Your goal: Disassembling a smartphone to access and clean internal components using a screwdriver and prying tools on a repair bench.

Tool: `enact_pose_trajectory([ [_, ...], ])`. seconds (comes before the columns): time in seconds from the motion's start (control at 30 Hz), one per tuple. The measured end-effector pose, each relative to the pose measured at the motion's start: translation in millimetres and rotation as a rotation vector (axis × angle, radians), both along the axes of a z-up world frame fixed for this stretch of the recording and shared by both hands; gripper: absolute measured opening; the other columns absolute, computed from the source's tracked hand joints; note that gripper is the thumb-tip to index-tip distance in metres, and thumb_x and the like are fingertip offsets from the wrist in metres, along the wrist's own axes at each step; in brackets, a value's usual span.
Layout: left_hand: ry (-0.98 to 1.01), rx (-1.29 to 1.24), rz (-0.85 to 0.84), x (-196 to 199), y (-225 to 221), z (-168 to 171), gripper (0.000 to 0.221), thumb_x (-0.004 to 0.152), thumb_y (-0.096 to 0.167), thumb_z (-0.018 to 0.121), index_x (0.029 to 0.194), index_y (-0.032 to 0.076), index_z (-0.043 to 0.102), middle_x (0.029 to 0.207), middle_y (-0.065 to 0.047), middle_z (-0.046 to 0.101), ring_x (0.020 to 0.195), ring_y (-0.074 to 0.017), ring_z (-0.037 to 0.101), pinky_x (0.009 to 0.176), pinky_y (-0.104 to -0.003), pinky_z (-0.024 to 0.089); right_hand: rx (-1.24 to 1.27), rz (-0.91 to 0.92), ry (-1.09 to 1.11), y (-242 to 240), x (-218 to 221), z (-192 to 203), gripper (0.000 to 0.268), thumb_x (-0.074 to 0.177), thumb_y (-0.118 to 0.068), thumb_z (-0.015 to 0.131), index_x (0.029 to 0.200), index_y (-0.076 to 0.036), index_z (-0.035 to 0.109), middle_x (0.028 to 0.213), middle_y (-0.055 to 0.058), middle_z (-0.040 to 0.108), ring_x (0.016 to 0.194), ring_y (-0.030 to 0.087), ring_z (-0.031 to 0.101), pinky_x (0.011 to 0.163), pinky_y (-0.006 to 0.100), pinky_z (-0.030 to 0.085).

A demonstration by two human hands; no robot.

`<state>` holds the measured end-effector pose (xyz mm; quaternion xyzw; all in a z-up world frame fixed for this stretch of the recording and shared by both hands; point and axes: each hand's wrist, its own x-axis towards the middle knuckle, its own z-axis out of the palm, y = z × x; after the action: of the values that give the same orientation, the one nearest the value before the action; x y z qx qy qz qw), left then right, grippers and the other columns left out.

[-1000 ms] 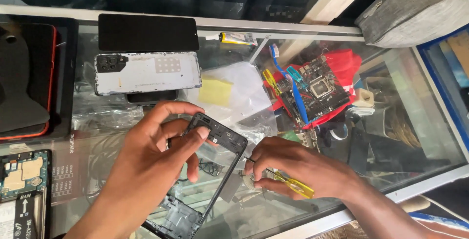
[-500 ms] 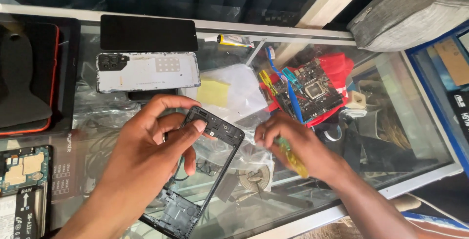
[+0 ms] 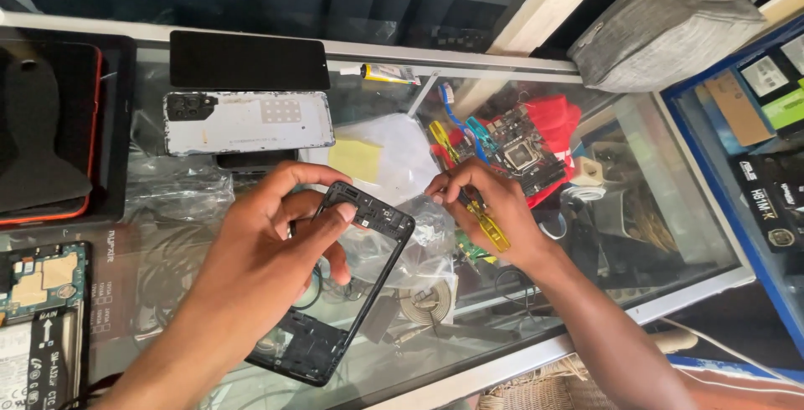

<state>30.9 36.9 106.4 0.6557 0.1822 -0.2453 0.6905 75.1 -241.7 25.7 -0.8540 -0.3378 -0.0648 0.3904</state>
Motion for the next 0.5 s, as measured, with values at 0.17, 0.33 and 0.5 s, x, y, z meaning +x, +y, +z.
enact_pose_trajectory([
  [0.17, 0.021, 0.069, -0.079, -2.4, 0.8, 5.6, 0.033, 0.098, 0.015, 0.068, 0.131, 0.021, 0.072, 0.078, -0.016, 0.079, 0.048, -0.0172, 0.044, 0.045, -0.029, 0.032, 0.020, 0.014, -0.117, 2.8, 2.4, -0.2, 0.024, 0.095, 0.013, 0.062, 0.096, -0.009, 0.053, 0.098, 0.010, 0.067, 0.094, 0.022, 0.072, 0.091, 0.035, 0.056],
  [0.33, -0.024, 0.038, -0.134, -0.7, -1.2, -3.2, 0.034, 0.100, 0.014, 0.065, 0.132, 0.020, 0.074, 0.074, -0.015, 0.077, 0.047, -0.0147, 0.045, 0.045, -0.029, 0.033, 0.034, -0.050, -0.202, 8.4, -0.6, 0.7, 0.015, 0.097, 0.002, 0.065, 0.103, -0.008, 0.054, 0.102, 0.011, 0.069, 0.097, 0.025, 0.069, 0.088, 0.036, 0.055],
  [0.5, -0.090, 0.182, -0.289, -2.3, -3.6, -6.8, 0.017, 0.101, 0.023, 0.064, 0.117, 0.018, 0.060, 0.084, -0.006, 0.087, 0.045, -0.0119, 0.044, 0.045, -0.028, 0.031, 0.078, -0.097, -0.224, 16.1, -7.6, 3.4, 0.020, 0.111, -0.015, 0.044, 0.114, -0.007, 0.062, 0.106, 0.010, 0.074, 0.098, 0.024, 0.072, 0.089, 0.037, 0.057],
])
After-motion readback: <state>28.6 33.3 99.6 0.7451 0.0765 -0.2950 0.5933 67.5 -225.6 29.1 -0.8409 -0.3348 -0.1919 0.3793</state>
